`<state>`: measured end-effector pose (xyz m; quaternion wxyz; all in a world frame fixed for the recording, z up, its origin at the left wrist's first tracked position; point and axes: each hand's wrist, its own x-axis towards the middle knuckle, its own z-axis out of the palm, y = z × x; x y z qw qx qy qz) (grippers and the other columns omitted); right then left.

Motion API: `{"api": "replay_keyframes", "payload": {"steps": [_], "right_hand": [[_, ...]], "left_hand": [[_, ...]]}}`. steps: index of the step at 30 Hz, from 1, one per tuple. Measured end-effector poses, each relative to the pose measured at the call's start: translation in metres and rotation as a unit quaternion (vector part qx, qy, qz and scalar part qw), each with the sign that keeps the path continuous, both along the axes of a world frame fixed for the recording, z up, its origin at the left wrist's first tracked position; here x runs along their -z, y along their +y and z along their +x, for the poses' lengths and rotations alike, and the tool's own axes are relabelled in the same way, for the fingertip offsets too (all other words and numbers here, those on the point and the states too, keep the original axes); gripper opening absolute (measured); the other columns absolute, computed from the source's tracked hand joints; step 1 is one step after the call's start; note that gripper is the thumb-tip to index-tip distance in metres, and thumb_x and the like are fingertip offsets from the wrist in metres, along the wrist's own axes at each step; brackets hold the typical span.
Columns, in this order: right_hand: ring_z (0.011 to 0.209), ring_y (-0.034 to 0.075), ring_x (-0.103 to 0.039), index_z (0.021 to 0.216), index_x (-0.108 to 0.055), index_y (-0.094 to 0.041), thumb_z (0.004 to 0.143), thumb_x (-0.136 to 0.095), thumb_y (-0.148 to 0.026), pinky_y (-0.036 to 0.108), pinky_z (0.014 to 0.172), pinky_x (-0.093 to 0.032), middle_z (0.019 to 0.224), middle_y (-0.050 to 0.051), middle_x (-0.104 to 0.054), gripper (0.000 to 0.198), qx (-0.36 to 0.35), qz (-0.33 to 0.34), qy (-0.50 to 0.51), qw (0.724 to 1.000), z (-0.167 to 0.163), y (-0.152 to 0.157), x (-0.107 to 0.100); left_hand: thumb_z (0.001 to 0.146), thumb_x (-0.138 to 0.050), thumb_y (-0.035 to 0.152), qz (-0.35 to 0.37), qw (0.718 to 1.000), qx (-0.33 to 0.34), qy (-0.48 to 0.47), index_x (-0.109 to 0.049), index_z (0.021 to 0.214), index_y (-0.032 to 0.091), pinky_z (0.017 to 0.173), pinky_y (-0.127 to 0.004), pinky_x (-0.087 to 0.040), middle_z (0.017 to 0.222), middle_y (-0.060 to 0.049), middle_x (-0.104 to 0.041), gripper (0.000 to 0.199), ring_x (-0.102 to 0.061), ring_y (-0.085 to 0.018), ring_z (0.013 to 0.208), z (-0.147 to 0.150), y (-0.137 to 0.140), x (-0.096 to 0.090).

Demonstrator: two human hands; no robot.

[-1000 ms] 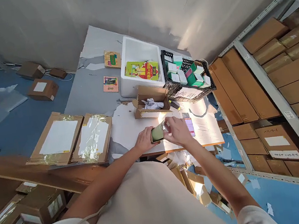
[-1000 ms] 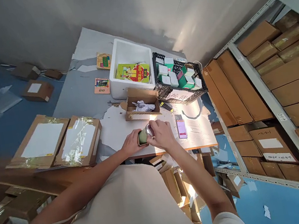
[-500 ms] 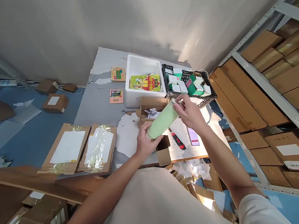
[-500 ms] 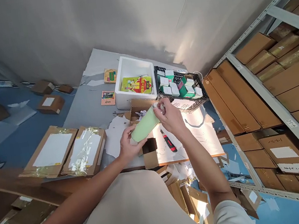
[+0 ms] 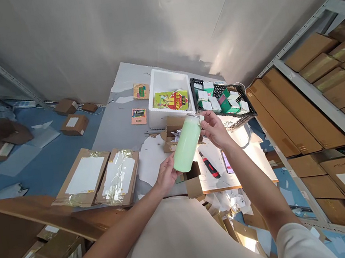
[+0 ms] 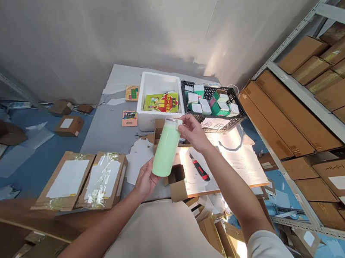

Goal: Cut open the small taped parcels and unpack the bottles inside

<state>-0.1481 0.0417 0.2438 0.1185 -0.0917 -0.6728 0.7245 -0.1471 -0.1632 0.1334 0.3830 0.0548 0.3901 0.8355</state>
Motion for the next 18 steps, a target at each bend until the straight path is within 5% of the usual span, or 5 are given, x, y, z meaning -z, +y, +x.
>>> {"api": "replay_keyframes", "payload": {"steps": [3, 6, 9, 14, 18], "right_hand": [[0.082, 0.014, -0.057, 0.093, -0.052, -0.029, 0.068, -0.075, -0.049, 0.028, 0.069, -0.053, 0.098, -0.002, -0.057, 0.039, 0.023, 0.002, -0.004, 1.000, 0.002, 0.004, 0.004], [0.082, 0.014, -0.055, 0.093, -0.051, -0.030, 0.069, -0.073, -0.050, 0.027, 0.070, -0.053, 0.099, -0.001, -0.057, 0.038, 0.053, 0.009, -0.002, 0.999, 0.006, 0.007, 0.007], [0.085, 0.014, -0.055, 0.096, -0.053, -0.030, 0.069, -0.072, -0.052, 0.028, 0.072, -0.052, 0.103, 0.000, -0.055, 0.040, 0.057, 0.006, 0.014, 0.998, 0.012, 0.010, 0.007], [0.096, 0.018, -0.055, 0.102, -0.055, -0.031, 0.068, -0.074, -0.053, 0.032, 0.076, -0.053, 0.114, 0.001, -0.056, 0.045, -0.002, -0.006, 0.039, 0.999, 0.015, 0.012, -0.004], [0.090, 0.017, -0.057, 0.099, -0.054, -0.031, 0.073, -0.069, -0.052, 0.033, 0.072, -0.054, 0.108, 0.000, -0.059, 0.037, 0.000, 0.007, 0.015, 1.000, 0.011, 0.012, -0.004]], "left_hand": [[0.081, -0.053, 0.062, -0.012, 1.000, -0.012, 0.016, -0.046, 0.133, 0.026, 0.080, -0.033, -0.053, 0.135, -0.011, -0.051, 0.063, -0.058, -0.022, 0.107, 0.003, 0.004, 0.001], [0.069, -0.074, 0.049, -0.032, 0.996, -0.025, 0.080, -0.037, 0.134, 0.030, 0.089, -0.035, -0.051, 0.142, -0.011, -0.041, 0.077, -0.055, -0.022, 0.114, 0.005, 0.007, 0.001], [0.061, -0.082, 0.040, -0.057, 0.990, -0.055, 0.116, -0.035, 0.131, 0.029, 0.096, -0.037, -0.047, 0.138, -0.010, -0.045, 0.085, -0.055, -0.022, 0.115, 0.006, 0.007, 0.000], [0.073, -0.061, 0.066, -0.002, 0.999, 0.009, 0.041, -0.046, 0.125, 0.021, 0.093, -0.045, -0.049, 0.128, -0.014, -0.056, 0.070, -0.059, -0.027, 0.110, 0.008, 0.005, -0.001], [0.077, -0.056, 0.066, -0.005, 0.999, 0.002, 0.033, -0.055, 0.122, 0.016, 0.093, -0.043, -0.050, 0.123, -0.015, -0.060, 0.067, -0.060, -0.028, 0.110, 0.012, 0.004, 0.003]]}}
